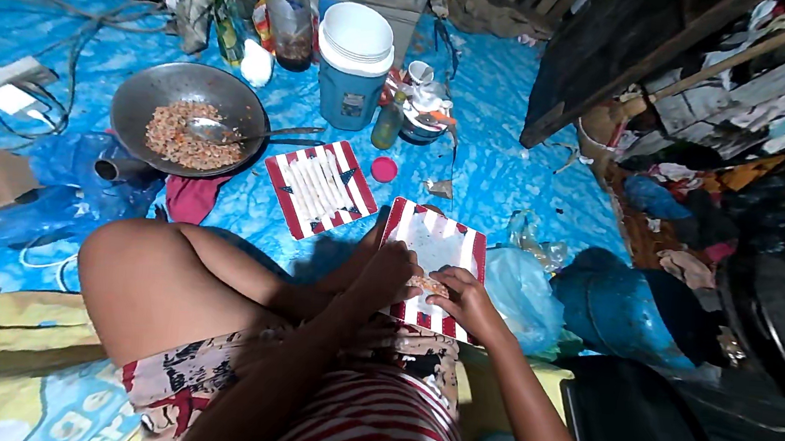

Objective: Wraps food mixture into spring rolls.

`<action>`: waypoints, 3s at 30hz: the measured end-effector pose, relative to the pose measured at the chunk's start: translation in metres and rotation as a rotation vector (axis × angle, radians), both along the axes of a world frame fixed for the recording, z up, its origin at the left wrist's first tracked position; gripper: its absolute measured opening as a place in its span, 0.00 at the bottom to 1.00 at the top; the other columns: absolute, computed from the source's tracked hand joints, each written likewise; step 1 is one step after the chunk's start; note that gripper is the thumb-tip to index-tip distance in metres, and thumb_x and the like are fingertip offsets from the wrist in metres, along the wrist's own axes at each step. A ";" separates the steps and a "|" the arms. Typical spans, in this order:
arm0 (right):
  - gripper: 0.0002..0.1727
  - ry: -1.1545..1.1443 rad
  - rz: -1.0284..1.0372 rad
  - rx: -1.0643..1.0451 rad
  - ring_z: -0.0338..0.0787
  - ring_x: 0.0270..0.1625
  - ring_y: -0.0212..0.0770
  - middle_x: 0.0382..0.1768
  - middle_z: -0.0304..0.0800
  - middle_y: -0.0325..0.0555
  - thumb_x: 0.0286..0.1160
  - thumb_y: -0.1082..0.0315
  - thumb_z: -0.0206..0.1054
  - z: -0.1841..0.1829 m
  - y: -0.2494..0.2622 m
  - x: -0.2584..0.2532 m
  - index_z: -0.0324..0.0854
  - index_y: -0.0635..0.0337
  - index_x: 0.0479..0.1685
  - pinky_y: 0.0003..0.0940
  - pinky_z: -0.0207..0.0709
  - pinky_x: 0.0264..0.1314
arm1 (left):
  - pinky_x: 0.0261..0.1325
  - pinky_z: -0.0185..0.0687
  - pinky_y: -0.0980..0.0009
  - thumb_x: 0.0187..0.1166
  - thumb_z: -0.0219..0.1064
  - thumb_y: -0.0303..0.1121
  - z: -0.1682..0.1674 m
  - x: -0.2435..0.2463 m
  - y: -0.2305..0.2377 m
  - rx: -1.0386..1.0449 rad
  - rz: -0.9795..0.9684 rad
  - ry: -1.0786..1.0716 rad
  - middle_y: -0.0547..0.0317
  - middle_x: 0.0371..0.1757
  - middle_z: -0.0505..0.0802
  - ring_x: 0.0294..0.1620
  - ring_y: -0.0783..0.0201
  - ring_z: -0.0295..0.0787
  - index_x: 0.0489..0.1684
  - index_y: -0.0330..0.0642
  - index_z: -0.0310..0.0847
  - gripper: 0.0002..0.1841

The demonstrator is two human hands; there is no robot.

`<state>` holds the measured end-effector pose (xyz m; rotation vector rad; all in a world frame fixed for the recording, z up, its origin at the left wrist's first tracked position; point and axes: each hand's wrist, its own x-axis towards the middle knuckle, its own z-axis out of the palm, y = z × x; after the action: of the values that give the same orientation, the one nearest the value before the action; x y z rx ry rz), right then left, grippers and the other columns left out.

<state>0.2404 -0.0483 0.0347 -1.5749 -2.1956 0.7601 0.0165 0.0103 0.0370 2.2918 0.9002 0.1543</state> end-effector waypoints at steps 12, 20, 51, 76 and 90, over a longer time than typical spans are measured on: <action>0.19 -0.024 -0.013 0.067 0.91 0.59 0.57 0.55 0.92 0.62 0.73 0.62 0.75 -0.005 -0.009 0.024 0.91 0.68 0.56 0.45 0.83 0.66 | 0.80 0.64 0.42 0.78 0.72 0.46 -0.005 -0.006 -0.001 -0.037 0.058 -0.043 0.41 0.66 0.89 0.73 0.39 0.78 0.67 0.39 0.88 0.24; 0.16 -0.007 0.002 0.123 0.92 0.61 0.54 0.55 0.93 0.59 0.77 0.64 0.71 -0.004 -0.010 0.030 0.92 0.66 0.56 0.43 0.82 0.70 | 0.79 0.66 0.42 0.77 0.72 0.45 -0.009 -0.011 0.002 0.010 0.058 -0.040 0.41 0.62 0.90 0.71 0.39 0.81 0.61 0.39 0.90 0.22; 0.24 -0.088 -0.002 -0.142 0.89 0.56 0.53 0.64 0.86 0.66 0.75 0.66 0.74 0.014 0.003 0.030 0.83 0.70 0.67 0.41 0.81 0.63 | 0.80 0.63 0.40 0.78 0.71 0.47 -0.009 -0.014 0.001 0.000 0.077 -0.015 0.40 0.66 0.89 0.73 0.39 0.79 0.65 0.39 0.88 0.24; 0.10 0.026 -0.045 0.130 0.94 0.53 0.50 0.49 0.94 0.58 0.74 0.70 0.70 0.006 -0.009 0.018 0.93 0.66 0.47 0.38 0.85 0.63 | 0.76 0.68 0.39 0.78 0.71 0.45 -0.019 -0.018 0.002 0.035 0.071 -0.089 0.41 0.58 0.92 0.68 0.39 0.83 0.58 0.40 0.91 0.20; 0.09 0.050 0.018 0.145 0.92 0.55 0.56 0.45 0.94 0.59 0.74 0.70 0.70 -0.004 0.011 -0.043 0.92 0.68 0.41 0.46 0.83 0.65 | 0.73 0.71 0.40 0.79 0.70 0.42 -0.018 -0.019 0.001 0.055 0.084 -0.109 0.40 0.55 0.92 0.67 0.37 0.83 0.53 0.37 0.91 0.17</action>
<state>0.1978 -0.0377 0.0303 -1.4524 -2.1790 0.6235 -0.0021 0.0118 0.0190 2.2729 0.9463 0.3409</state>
